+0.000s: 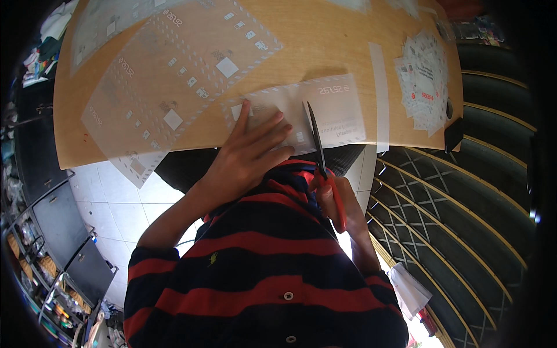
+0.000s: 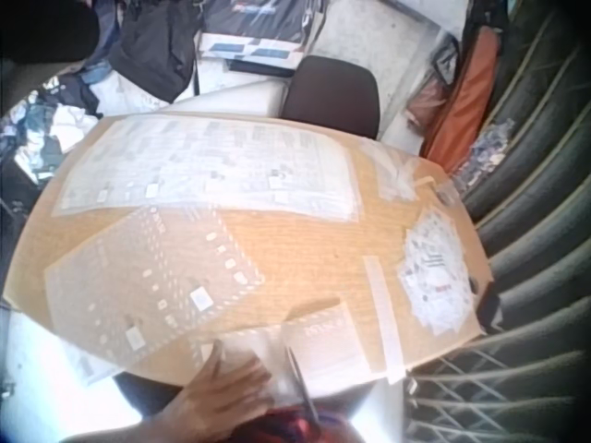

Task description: The person uses red-handled scissors to cut a large transparent plastic sheet into smaller rectangular pieces on a wooden table. The person repeatedly positions the sheet, cuts along straight lines, and separates the cut pieces, which accumulate on the table surface.

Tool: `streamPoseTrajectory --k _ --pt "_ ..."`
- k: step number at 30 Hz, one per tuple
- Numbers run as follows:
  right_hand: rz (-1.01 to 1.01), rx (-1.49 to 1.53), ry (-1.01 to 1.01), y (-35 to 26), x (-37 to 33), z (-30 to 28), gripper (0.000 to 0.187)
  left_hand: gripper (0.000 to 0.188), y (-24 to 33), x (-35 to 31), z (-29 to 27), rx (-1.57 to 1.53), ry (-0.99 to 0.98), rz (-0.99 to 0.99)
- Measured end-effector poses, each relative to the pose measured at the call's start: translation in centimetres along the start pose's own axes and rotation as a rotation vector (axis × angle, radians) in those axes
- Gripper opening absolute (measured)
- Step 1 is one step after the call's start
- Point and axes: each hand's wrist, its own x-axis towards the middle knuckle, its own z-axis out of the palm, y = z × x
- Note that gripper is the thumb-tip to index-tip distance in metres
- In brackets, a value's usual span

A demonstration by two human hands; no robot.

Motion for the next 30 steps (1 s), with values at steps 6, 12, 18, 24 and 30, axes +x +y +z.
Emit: streamPoseTrajectory --k 6,12,18,24,30 --pt "-0.008 -0.054 0.021 -0.7 0.4 -0.2 0.077 0.012 0.1 0.2 0.0 0.026 0.012 0.033" --pt "0.12 -0.211 0.036 -1.6 0.8 -0.5 0.052 0.013 0.2 0.0 0.1 0.022 -0.001 0.034" --pt "0.198 -0.217 0.017 -1.3 0.8 -0.8 0.052 0.014 0.2 -0.1 0.1 0.019 -0.008 0.028" --pt "0.099 -0.114 0.016 -1.0 0.7 -0.9 0.053 0.018 0.3 -0.1 0.1 0.007 -0.042 0.056" --pt "0.084 -0.102 0.076 -2.0 1.3 -0.3 0.068 0.02 0.5 -0.1 0.3 0.002 -0.027 0.052"
